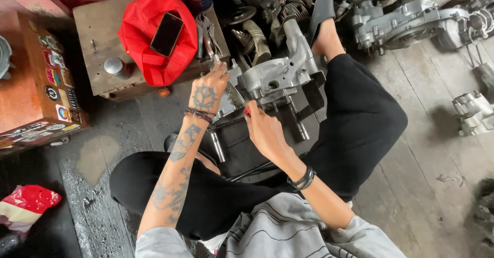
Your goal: The person sits on the floor and cleans a metallic engine casing using a wire brush and a metal file. They scrub various surfaces of the part and then use the file to scrape or smooth specific areas.
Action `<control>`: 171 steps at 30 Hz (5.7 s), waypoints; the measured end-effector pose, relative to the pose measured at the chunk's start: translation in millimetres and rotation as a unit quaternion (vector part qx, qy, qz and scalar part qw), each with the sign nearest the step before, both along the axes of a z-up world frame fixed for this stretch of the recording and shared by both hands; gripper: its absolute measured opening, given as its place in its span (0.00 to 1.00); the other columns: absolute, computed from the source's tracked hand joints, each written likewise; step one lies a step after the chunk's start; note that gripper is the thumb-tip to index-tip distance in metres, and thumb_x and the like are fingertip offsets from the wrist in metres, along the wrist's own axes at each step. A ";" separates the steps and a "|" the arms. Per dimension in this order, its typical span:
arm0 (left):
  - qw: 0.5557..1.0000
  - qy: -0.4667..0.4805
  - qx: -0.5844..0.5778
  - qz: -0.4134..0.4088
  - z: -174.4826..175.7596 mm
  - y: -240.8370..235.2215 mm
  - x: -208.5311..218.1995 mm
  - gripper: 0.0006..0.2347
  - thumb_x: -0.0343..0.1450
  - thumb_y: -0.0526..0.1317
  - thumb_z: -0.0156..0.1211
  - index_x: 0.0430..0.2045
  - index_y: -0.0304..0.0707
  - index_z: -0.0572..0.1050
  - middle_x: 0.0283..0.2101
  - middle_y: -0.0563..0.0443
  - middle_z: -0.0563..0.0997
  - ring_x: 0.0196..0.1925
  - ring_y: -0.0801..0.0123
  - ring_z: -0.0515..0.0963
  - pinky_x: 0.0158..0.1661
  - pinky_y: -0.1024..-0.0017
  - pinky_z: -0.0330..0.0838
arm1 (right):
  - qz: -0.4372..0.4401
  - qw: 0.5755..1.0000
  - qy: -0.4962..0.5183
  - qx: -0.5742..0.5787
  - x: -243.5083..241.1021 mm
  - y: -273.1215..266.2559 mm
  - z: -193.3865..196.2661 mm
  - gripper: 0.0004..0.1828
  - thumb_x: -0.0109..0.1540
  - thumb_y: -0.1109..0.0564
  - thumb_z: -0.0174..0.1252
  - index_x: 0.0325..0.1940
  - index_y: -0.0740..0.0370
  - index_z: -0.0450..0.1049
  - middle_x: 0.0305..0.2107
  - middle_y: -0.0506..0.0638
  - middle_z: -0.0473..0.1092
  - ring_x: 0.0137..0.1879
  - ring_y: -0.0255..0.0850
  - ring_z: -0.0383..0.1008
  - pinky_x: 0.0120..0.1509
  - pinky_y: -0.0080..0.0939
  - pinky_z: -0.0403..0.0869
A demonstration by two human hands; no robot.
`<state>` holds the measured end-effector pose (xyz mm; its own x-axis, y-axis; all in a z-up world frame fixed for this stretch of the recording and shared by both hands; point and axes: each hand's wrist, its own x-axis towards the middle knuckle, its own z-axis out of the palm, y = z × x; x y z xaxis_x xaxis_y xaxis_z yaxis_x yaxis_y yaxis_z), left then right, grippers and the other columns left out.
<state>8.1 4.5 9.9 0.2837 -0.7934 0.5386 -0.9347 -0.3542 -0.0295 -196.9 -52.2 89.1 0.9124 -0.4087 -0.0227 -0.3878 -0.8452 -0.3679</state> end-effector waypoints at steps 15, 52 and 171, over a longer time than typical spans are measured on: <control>0.993 0.039 0.107 0.011 11.2 -10.6 0.8 0.07 0.69 0.31 0.63 0.35 0.43 0.84 0.52 0.50 0.83 0.58 0.64 0.80 0.39 0.70 0.82 | -0.011 0.999 0.016 0.042 2.7 -3.0 2.8 0.09 0.72 0.56 0.45 0.56 0.55 0.58 0.37 0.63 0.75 0.33 0.63 0.81 0.34 0.57 0.80; 0.952 0.220 0.209 0.043 8.0 -27.3 0.5 0.19 0.68 0.37 0.66 0.52 0.27 0.76 0.67 0.35 0.68 0.50 0.41 0.81 0.47 0.37 0.77 | -0.025 0.998 -0.003 0.059 6.9 -13.1 -2.6 0.09 0.70 0.54 0.47 0.53 0.55 0.58 0.31 0.62 0.75 0.33 0.66 0.80 0.34 0.59 0.78; 0.979 0.175 -0.056 0.086 66.4 36.9 4.8 0.10 0.74 0.39 0.63 0.49 0.45 0.82 0.45 0.54 0.82 0.65 0.63 0.70 0.69 0.39 0.38 | -0.118 0.971 0.105 -0.179 -93.2 -27.1 61.2 0.18 0.71 0.53 0.46 0.66 0.49 0.61 0.27 0.52 0.73 0.26 0.56 0.81 0.33 0.54 0.82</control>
